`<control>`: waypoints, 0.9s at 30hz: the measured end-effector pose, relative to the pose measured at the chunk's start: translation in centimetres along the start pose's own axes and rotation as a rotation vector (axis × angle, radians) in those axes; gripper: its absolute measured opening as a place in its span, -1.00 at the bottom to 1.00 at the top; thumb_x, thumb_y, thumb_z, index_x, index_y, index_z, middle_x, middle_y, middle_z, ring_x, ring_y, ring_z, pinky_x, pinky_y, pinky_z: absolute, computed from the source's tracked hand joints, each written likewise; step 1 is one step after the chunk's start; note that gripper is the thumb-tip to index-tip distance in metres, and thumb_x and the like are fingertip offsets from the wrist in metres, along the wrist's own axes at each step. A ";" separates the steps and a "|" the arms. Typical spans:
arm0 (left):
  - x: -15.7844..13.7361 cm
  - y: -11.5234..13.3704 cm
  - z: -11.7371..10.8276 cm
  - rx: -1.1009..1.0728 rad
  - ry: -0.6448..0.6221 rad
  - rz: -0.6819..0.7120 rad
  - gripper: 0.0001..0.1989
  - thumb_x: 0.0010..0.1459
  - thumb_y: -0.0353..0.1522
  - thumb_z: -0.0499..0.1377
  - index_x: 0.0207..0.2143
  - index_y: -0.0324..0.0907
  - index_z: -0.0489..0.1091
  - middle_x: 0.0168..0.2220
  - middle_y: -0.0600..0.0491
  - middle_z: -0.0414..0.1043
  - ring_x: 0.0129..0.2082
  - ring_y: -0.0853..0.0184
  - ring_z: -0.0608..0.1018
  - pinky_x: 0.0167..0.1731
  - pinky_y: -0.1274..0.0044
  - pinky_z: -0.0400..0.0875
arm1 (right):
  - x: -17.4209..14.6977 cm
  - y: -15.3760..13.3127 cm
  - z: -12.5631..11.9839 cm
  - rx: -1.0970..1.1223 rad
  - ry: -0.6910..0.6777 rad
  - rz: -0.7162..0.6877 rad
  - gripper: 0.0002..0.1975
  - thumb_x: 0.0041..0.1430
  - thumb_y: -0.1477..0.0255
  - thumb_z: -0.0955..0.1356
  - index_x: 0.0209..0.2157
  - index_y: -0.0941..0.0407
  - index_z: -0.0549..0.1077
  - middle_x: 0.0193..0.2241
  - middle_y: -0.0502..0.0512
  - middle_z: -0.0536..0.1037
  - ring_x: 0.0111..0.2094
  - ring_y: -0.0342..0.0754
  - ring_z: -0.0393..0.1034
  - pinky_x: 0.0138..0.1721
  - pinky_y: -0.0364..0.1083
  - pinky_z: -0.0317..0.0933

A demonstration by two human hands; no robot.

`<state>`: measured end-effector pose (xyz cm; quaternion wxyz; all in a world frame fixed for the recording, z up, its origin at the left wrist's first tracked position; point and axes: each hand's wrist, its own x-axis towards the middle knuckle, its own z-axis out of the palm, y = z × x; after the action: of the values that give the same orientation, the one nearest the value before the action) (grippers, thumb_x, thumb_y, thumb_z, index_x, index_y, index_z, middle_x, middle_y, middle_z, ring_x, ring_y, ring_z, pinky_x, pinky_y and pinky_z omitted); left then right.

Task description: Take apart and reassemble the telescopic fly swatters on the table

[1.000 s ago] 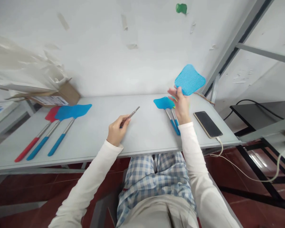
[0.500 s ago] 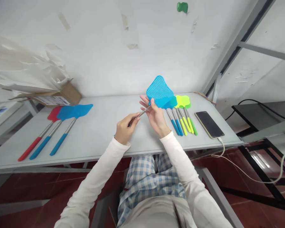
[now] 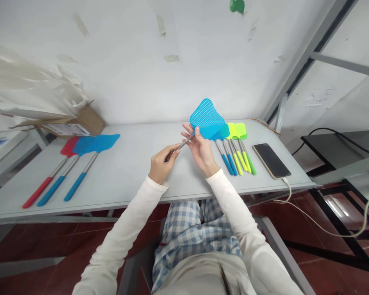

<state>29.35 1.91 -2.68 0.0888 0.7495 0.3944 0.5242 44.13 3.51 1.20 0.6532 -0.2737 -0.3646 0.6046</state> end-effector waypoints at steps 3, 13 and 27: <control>0.0 0.2 -0.1 -0.012 0.005 -0.027 -0.75 0.29 -0.27 0.12 -0.12 -0.19 0.50 -0.23 -0.02 0.61 -0.35 0.42 0.59 -0.28 0.59 0.46 | -0.1 0.2 0.3 -0.009 0.023 -0.024 -0.70 0.16 0.11 0.38 -0.15 -0.01 0.47 0.02 0.01 0.57 -0.05 -0.03 0.49 0.03 0.01 0.32; 0.7 1.3 -0.5 -0.187 -0.036 -0.123 -0.76 0.28 -0.22 0.13 -0.16 -0.17 0.48 -0.40 0.11 0.52 -0.47 0.48 0.51 -0.38 0.64 0.38 | -0.6 2.0 1.6 0.008 0.023 -0.173 -0.60 0.10 0.02 0.40 -0.28 0.08 0.47 -0.25 0.07 0.66 -0.25 -0.01 0.58 -0.07 0.01 0.40; 1.3 0.6 -0.3 -0.310 -0.219 -0.251 -0.70 0.23 -0.17 0.13 -0.08 -0.17 0.37 -0.27 0.02 0.51 -0.30 0.40 0.55 -0.25 0.55 0.45 | 0.6 0.4 -1.3 -0.299 -0.094 -0.183 -0.53 0.09 -0.04 0.37 -0.24 0.10 0.50 -0.23 0.12 0.65 -0.19 -0.01 0.57 -0.02 0.02 0.40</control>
<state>29.54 2.28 -1.31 0.3097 0.7245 0.3873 0.4788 44.94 4.24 0.23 0.6397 -0.3050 -0.5039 0.4938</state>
